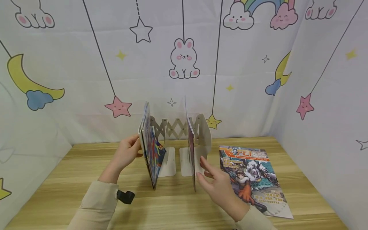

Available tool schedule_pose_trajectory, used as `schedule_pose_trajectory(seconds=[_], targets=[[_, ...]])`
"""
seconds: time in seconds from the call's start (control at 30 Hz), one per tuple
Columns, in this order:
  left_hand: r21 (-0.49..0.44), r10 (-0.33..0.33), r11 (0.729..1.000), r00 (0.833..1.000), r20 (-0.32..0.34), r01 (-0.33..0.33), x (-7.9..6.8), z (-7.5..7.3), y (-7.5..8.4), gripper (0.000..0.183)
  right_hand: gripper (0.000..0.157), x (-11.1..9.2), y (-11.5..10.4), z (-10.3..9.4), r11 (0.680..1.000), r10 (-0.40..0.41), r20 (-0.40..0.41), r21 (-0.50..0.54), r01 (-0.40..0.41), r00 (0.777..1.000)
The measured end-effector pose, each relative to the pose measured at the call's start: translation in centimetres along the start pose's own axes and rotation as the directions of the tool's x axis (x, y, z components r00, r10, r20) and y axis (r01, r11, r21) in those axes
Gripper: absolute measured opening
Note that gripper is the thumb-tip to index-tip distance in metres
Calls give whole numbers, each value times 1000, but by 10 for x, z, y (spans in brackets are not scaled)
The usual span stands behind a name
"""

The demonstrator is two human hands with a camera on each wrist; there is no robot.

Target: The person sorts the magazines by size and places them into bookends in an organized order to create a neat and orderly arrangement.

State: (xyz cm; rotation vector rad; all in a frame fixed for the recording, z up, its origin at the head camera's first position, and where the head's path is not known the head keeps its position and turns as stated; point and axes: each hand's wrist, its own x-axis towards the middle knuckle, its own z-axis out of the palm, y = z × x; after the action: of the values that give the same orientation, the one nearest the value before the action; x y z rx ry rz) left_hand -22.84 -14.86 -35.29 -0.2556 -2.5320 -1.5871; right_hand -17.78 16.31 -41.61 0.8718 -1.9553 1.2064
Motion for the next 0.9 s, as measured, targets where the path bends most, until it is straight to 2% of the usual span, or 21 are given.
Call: schedule_pose_trajectory(seconds=[0.33,0.4,0.47,0.53,0.57,0.6,0.67,0.73,0.8,0.9], targets=[[-36,12,999,999,30,-11,-2,-1,-4,45,48,-6,5,-34,987,36,-26,-159,-40,999],[-48,3,999,999,32,-2,-2,-1,-4,45,45,-8,8,-42,971,85,-7,-224,-85,996],[-60,-4,998,999,34,6,-2,-1,-4,46,42,-9,9,-50,943,192,32,-283,-175,981],[-67,-10,998,999,36,12,-2,-1,-4,46,42,-9,11,-58,894,330,82,-347,-283,940],[-71,-13,997,999,35,15,-2,-1,-3,46,43,-9,11,-62,867,400,108,-368,-337,910],[-71,-15,997,999,36,18,-2,-1,-3,46,45,-8,11,-65,839,464,131,-383,-387,876],[-75,-17,997,999,35,20,-2,-2,-3,46,51,-7,12,-71,779,583,172,-397,-485,794],[-80,-20,996,999,41,24,-2,-2,-2,47,56,-7,14,-75,738,648,200,-402,-542,735],[-87,-22,996,999,48,26,-1,-3,-2,48,59,-6,16,-78,712,682,218,-415,-566,698],[-94,-27,995,997,67,33,0,-4,-3,50,59,-8,22,-79,684,709,234,-456,-569,665]])
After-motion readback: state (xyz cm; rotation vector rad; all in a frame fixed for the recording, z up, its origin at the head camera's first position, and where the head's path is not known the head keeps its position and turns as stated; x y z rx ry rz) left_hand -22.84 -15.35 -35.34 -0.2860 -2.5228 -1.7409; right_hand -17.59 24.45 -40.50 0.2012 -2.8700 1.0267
